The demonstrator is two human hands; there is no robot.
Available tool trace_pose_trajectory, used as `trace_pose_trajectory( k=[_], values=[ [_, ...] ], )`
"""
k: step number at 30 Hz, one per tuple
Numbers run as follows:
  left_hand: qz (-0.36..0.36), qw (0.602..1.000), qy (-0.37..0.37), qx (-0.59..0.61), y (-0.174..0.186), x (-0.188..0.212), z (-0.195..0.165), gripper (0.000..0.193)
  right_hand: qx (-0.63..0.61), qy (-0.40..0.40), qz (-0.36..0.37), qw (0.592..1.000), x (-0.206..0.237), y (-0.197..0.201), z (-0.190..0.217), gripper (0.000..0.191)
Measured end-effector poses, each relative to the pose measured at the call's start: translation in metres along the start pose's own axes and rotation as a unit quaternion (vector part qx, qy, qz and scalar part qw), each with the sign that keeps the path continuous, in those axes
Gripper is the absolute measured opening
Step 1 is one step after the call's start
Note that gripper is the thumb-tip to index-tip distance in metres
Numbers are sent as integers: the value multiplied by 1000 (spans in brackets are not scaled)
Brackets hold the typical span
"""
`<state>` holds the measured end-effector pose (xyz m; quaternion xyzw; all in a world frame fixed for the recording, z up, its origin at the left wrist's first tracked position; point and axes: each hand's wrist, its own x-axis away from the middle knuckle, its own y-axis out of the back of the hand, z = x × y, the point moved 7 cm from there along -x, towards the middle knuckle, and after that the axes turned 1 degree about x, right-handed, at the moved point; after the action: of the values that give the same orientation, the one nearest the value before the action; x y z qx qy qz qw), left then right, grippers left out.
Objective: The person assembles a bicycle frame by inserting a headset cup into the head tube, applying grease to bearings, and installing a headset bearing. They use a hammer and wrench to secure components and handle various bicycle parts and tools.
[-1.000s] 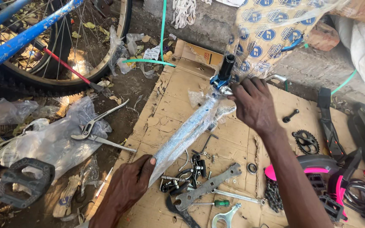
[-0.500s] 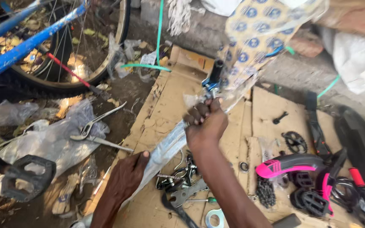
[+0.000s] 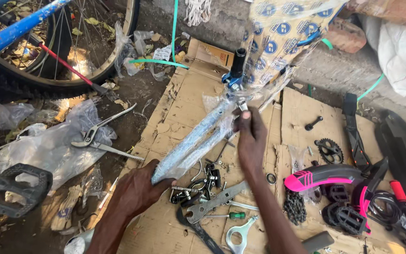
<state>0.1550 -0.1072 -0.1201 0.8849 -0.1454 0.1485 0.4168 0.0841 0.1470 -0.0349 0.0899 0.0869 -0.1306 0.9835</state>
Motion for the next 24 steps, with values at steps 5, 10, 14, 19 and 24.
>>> trace_pose_trajectory(
  k=[5,10,14,19,24],
  values=[
    [2,1000,14,-26,-7,-5,5,45,367,323,51,871,-35,19,28,33],
    [-5,1000,6,-26,-14,-8,12,39,540,441,109,709,-49,17,60,22],
    [-107,991,-78,-4,1,-3,1,36,643,505,149,557,-53,4,93,31],
    [12,999,31,-15,-9,-5,7,32,700,510,223,447,-65,-4,103,31],
    [-20,1000,0,-11,-3,3,-1,31,724,482,244,428,-78,18,74,26]
  ],
)
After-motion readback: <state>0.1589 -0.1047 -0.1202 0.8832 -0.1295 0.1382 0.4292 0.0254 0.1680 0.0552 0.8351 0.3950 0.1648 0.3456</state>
